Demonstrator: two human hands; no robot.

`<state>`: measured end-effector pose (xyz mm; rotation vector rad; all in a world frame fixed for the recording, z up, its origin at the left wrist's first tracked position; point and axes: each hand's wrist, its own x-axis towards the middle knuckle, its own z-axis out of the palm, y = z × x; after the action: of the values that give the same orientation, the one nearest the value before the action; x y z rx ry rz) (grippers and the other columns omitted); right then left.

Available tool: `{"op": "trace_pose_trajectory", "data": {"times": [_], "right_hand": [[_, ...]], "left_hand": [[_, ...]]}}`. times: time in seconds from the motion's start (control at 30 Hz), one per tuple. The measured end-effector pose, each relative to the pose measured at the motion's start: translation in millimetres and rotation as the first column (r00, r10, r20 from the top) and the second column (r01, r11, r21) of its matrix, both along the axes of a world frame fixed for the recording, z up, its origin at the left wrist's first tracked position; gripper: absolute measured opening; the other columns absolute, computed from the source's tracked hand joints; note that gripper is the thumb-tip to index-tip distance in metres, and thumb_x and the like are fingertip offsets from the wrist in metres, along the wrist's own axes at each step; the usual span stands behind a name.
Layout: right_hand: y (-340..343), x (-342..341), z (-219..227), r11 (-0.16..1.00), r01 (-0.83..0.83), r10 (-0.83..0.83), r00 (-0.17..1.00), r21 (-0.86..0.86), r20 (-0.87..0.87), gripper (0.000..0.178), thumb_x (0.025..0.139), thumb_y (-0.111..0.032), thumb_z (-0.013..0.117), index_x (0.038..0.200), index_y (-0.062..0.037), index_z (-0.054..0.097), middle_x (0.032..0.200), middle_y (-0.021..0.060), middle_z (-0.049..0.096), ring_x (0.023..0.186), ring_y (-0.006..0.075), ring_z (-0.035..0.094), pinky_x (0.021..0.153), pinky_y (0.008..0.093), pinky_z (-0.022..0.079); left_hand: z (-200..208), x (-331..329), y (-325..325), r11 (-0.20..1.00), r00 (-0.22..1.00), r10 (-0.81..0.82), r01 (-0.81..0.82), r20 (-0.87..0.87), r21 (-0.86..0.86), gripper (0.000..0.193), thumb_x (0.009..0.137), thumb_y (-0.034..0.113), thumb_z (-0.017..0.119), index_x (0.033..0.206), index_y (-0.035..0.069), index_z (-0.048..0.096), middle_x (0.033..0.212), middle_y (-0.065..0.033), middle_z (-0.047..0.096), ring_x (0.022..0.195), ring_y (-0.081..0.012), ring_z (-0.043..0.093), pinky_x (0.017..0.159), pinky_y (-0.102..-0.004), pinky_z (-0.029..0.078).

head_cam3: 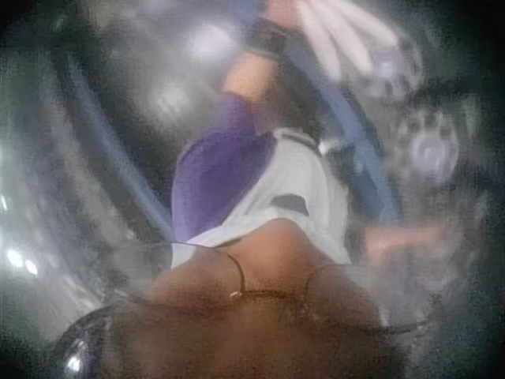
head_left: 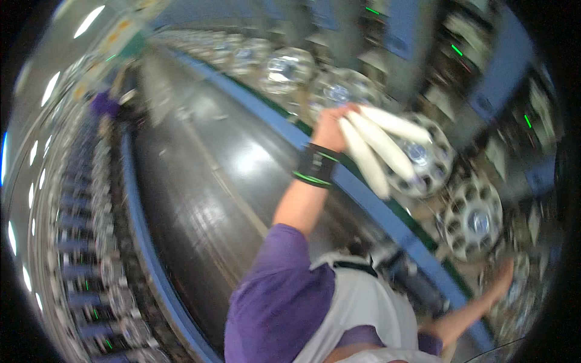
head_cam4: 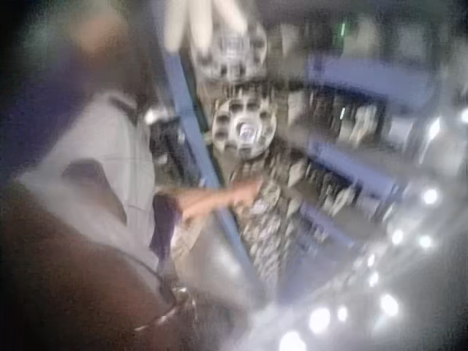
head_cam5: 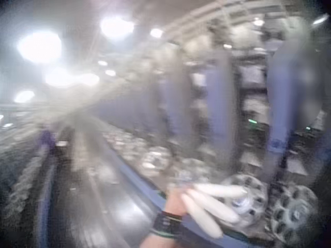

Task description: The person repeatedly picks white cylindrical spools from a cloth sack and places them into slots on rotating circular holders mounted on a machine. The person walks along the machine, handling spools in small batches and inserting them one by one.

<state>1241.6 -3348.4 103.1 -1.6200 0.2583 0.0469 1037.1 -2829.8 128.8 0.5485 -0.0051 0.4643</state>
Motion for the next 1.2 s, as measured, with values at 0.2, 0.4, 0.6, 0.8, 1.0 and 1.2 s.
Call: {"op": "trace_pose_trajectory", "data": {"times": [0.2, 0.4, 0.6, 0.8, 1.0, 1.2], "right_hand": [[209, -66, -5, 0.407, -0.913, 0.875, 0.4, 0.034, 0.274, 0.078, 0.067, -0.006, 0.06, 0.135, -0.0068, 0.022, 0.117, 0.013, 0.05, 0.095, 0.0214, 0.051, 0.082, 0.0297, 0.042], [253, -95, 37, 0.248, -0.929, 0.963, 0.205, 0.273, -0.177, 0.02, 0.083, -0.016, 0.054, 0.098, -0.0041, 0.059, 0.061, -0.0018, 0.05, 0.043, 0.0052, 0.041, 0.038, 0.0201, 0.032], [272, -57, 23, 0.575, -0.817, 0.818, 0.575, -0.052, 0.02, 0.021, 0.086, -0.021, 0.047, 0.079, -0.0052, 0.06, 0.053, -0.0025, 0.045, 0.046, 0.0061, 0.042, 0.043, 0.0213, 0.032], [331, -47, -30, 0.602, -0.68, 0.798, 0.49, -0.418, 0.35, 0.017, 0.083, -0.017, 0.048, 0.085, -0.0068, 0.062, 0.074, 0.008, 0.058, 0.072, 0.0217, 0.055, 0.068, 0.0294, 0.043], [344, -34, -59, 0.371, -0.876, 0.91, 0.409, 0.307, 0.069, 0.022, 0.087, -0.019, 0.05, 0.091, -0.0006, 0.061, 0.091, 0.0057, 0.062, 0.083, 0.0133, 0.058, 0.07, 0.0257, 0.048], [349, -33, -42, 0.659, -0.644, 0.731, 0.671, 0.388, -0.127, 0.021, 0.088, -0.015, 0.048, 0.091, 0.0023, 0.058, 0.082, 0.0094, 0.062, 0.075, 0.0167, 0.06, 0.067, 0.0273, 0.049]], "left_hand": [[-23, 49, -24, 0.999, 1.0, -0.025, 0.025, -0.011, -0.034, 0.022, 0.082, 0.019, 0.053, 0.085, -0.003, 0.053, 0.098, -0.0202, 0.055, 0.093, -0.0311, 0.053, 0.089, -0.0434, 0.039], [-34, 34, 5, 0.969, 0.988, -0.128, 0.142, 0.082, -0.204, 0.021, 0.082, 0.019, 0.055, 0.086, -0.001, 0.054, 0.093, -0.0139, 0.056, 0.091, -0.0296, 0.052, 0.088, -0.0429, 0.039], [-45, 9, -10, 0.944, 0.922, 0.308, -0.266, -0.236, 0.194, 0.02, 0.085, 0.016, 0.051, 0.088, -0.003, 0.056, 0.106, -0.014, 0.053, 0.096, -0.0253, 0.052, 0.088, -0.0373, 0.04], [-70, 22, -45, 0.776, 0.705, 0.622, -0.499, -0.339, 0.385, 0.013, 0.079, 0.007, 0.058, 0.086, -0.004, 0.059, 0.106, -0.0091, 0.051, 0.093, -0.0192, 0.05, 0.082, -0.0318, 0.04], [-109, 45, -55, 0.417, 0.482, 0.856, -0.427, -0.189, 0.802, 0.009, 0.074, 0.006, 0.061, 0.079, -0.001, 0.06, 0.107, -0.0105, 0.047, 0.097, -0.0212, 0.048, 0.082, -0.0317, 0.037], [-126, 74, -112, 0.555, 0.55, 0.778, -0.376, -0.303, 0.742, 0.022, 0.076, 0.008, 0.059, 0.097, 0.006, 0.061, 0.125, -0.0127, 0.031, 0.116, -0.0253, 0.034, 0.093, -0.0342, 0.03]]}}
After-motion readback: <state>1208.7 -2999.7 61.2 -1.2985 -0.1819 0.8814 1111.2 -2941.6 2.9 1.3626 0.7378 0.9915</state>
